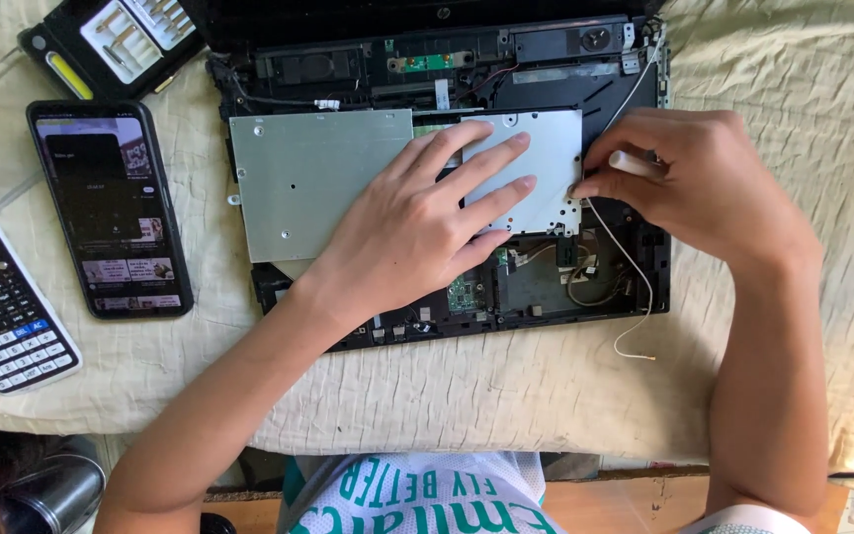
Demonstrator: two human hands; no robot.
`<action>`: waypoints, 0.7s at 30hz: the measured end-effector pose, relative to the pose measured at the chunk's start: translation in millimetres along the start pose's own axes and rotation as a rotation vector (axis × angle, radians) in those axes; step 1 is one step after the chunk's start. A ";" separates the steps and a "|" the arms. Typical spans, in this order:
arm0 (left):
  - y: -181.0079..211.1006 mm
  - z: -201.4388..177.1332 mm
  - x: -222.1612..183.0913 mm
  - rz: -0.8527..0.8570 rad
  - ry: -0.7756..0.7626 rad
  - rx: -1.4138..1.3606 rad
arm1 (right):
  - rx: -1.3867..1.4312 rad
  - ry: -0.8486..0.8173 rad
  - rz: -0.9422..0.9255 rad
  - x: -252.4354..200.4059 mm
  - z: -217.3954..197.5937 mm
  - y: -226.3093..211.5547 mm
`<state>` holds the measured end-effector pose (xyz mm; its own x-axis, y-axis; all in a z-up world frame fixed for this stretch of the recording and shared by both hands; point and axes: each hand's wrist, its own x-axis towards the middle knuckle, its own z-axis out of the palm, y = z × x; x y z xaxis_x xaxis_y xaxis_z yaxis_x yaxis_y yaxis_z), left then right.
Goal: The person is probing and connecting ribbon cables inside a disassembled laptop using a small plastic tool.
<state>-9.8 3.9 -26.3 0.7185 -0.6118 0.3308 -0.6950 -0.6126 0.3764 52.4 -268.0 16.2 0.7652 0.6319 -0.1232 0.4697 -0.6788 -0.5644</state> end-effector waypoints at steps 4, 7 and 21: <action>0.1 -1.7 0.1 0.003 0.000 0.004 | 0.004 0.051 0.079 -12.5 -9.2 2.5; 0.2 -2.1 0.1 0.003 0.002 0.004 | -0.065 0.289 0.155 -35.7 -7.5 14.9; 2.6 -7.9 3.5 0.014 -0.018 -0.028 | -0.048 0.812 -0.190 -44.3 69.1 14.0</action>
<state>-9.0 4.2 -17.3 0.7078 -0.6292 0.3211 -0.7038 -0.5897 0.3961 -5.4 -279.6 -42.6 0.7414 0.2838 0.6081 0.6274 -0.6147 -0.4780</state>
